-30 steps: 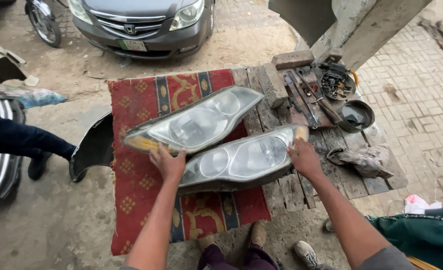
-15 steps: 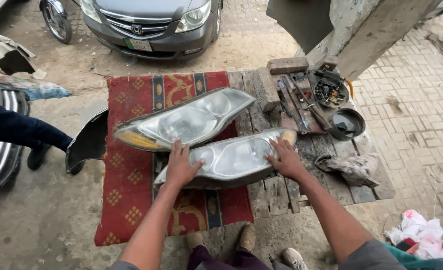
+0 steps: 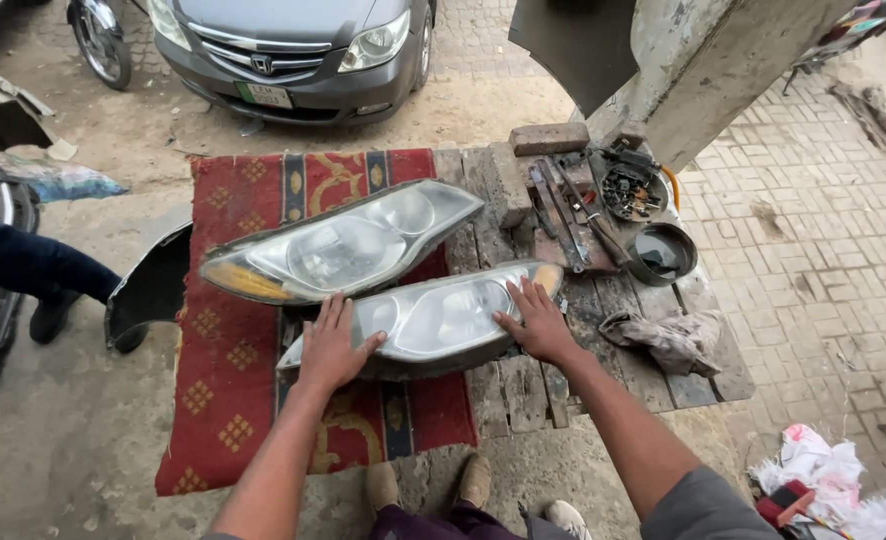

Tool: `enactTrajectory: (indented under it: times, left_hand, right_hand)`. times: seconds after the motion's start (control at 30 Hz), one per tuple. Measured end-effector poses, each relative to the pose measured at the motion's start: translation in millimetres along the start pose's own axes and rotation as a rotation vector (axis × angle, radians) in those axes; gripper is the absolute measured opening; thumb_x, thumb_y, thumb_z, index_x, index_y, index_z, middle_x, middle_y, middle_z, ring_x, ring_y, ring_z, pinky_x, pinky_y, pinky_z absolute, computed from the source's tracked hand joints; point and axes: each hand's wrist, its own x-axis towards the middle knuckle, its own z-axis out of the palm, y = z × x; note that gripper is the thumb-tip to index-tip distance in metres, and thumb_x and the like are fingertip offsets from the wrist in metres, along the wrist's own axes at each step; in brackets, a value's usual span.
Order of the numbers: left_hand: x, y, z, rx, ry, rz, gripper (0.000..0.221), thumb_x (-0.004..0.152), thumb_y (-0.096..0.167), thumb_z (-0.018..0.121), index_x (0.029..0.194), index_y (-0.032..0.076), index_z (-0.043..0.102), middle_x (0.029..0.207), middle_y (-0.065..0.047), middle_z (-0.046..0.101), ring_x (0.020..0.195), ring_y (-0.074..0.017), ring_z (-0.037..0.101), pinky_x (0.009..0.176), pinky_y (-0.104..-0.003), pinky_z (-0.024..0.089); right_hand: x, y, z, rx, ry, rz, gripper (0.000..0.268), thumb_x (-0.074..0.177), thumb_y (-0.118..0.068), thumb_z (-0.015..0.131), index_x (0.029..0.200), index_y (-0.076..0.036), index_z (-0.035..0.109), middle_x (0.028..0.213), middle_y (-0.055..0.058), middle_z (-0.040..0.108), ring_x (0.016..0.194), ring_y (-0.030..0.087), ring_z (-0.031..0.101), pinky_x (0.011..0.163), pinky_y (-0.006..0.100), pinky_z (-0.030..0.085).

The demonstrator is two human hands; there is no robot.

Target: Inspecting and rubbing the surfaces of car headlights by hand on a workbench

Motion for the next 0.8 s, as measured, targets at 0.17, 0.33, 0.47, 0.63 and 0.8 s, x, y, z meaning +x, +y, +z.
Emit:
enactTrajectory:
  times: [0.17, 0.33, 0.47, 0.63, 0.8]
  left_hand:
    - [0.0, -19.8, -10.1, 0.024, 0.133, -0.064, 0.096, 0.098, 0.077, 0.031, 0.165, 0.010, 0.017, 0.174, -0.012, 0.010, 0.161, -0.0303, 0.003, 0.125, -0.062, 0.016]
    - [18.3, 8.8, -9.4, -0.024, 0.176, -0.092, 0.088, 0.103, 0.067, 0.028, 0.165, 0.004, 0.015, 0.173, -0.018, 0.009, 0.161, -0.0350, 0.001, 0.127, -0.061, 0.011]
    - [44.8, 44.4, 0.0, 0.039, 0.078, 0.076, 0.078, 0.105, 0.062, 0.025, 0.163, 0.009, 0.024, 0.173, -0.013, 0.014, 0.161, -0.0297, 0.005, 0.127, -0.058, 0.009]
    - [55.6, 29.0, -4.2, 0.099, 0.139, 0.102, 0.076, 0.106, 0.064, 0.014, 0.164, 0.016, 0.024, 0.173, -0.005, 0.016, 0.161, -0.0247, 0.006, 0.128, -0.056, 0.006]
    - [63.5, -37.1, -6.4, -0.053, 0.364, -0.196, 0.081, 0.105, 0.055, 0.036, 0.165, 0.004, 0.016, 0.174, -0.016, 0.006, 0.160, -0.0338, 0.001, 0.125, -0.062, 0.016]
  right_hand:
    - [-1.8, -6.5, -0.1, -0.107, -0.015, 0.011, 0.073, 0.105, -0.068, 0.032, 0.165, -0.027, 0.024, 0.170, 0.011, 0.022, 0.155, 0.039, 0.022, 0.122, 0.055, 0.030]
    - [0.3, -9.4, 6.6, -0.134, -0.017, 0.034, 0.072, 0.107, -0.066, 0.026, 0.166, -0.025, 0.021, 0.170, 0.013, 0.021, 0.155, 0.040, 0.020, 0.122, 0.057, 0.028]
    - [-7.7, -15.8, 5.5, -0.091, -0.006, 0.055, 0.070, 0.108, -0.064, 0.026, 0.166, -0.025, 0.020, 0.170, 0.012, 0.018, 0.156, 0.040, 0.017, 0.123, 0.057, 0.024]
    - [-5.7, -10.1, 8.7, -0.052, 0.016, 0.057, 0.070, 0.108, -0.064, 0.029, 0.167, -0.028, 0.019, 0.172, 0.009, 0.015, 0.157, 0.038, 0.015, 0.123, 0.056, 0.023]
    - [-6.9, -12.4, 9.5, -0.026, 0.030, 0.070, 0.068, 0.108, -0.062, 0.029, 0.167, -0.028, 0.018, 0.172, 0.008, 0.014, 0.157, 0.037, 0.013, 0.124, 0.057, 0.021]
